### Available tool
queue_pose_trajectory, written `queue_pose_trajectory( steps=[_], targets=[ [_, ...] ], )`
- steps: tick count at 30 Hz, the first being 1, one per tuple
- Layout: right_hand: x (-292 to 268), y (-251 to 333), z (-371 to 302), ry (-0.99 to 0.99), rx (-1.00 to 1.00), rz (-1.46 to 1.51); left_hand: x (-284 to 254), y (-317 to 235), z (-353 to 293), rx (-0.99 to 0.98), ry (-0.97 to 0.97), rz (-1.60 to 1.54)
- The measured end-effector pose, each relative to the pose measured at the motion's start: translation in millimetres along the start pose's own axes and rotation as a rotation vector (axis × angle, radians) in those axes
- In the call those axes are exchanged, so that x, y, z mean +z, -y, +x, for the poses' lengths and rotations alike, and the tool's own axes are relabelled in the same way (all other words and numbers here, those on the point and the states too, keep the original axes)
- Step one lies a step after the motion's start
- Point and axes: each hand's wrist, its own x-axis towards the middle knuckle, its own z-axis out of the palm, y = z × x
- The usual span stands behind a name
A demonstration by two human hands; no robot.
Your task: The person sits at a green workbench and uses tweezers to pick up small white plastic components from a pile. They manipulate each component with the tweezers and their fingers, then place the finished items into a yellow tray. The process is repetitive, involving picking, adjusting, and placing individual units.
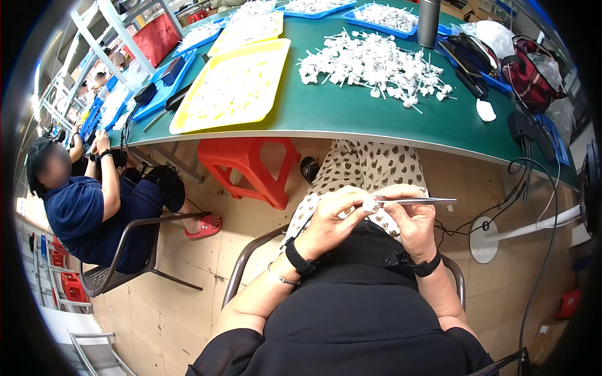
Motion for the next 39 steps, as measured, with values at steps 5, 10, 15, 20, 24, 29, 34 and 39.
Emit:
queue_pose_trajectory(
  steps=[5, 10, 15, 20, 24, 29, 34, 39],
  targets=[
    [0, -2, -3, -0.011, -0.143, -0.127, 0, -1, 0, -0.008, -0.015, 0.017],
    [5, -4, -2, -0.045, -0.252, -0.300, 1, 1, 0, 0.047, -0.039, 0.063],
    [9, -1, -3, -0.084, -0.201, -0.269, 1, 1, 0, 0.061, -0.034, 0.105],
    [8, -3, -3, -0.084, -0.232, -0.342, 1, 0, 0, 0.058, -0.034, 0.134],
    [10, 0, -3, -0.097, -0.215, -0.371, 1, -1, 0, 0.074, -0.036, 0.174],
    [9, 1, -3, -0.083, -0.256, -0.440, 2, -3, 1, 0.082, -0.043, 0.197],
    [9, 9, 3, -0.005, -0.379, -0.568, 2, -2, -1, 0.051, -0.037, 0.220],
    [9, 10, 9, 0.051, -0.533, -0.669, 2, -1, -1, 0.044, -0.029, 0.222]
  ],
)
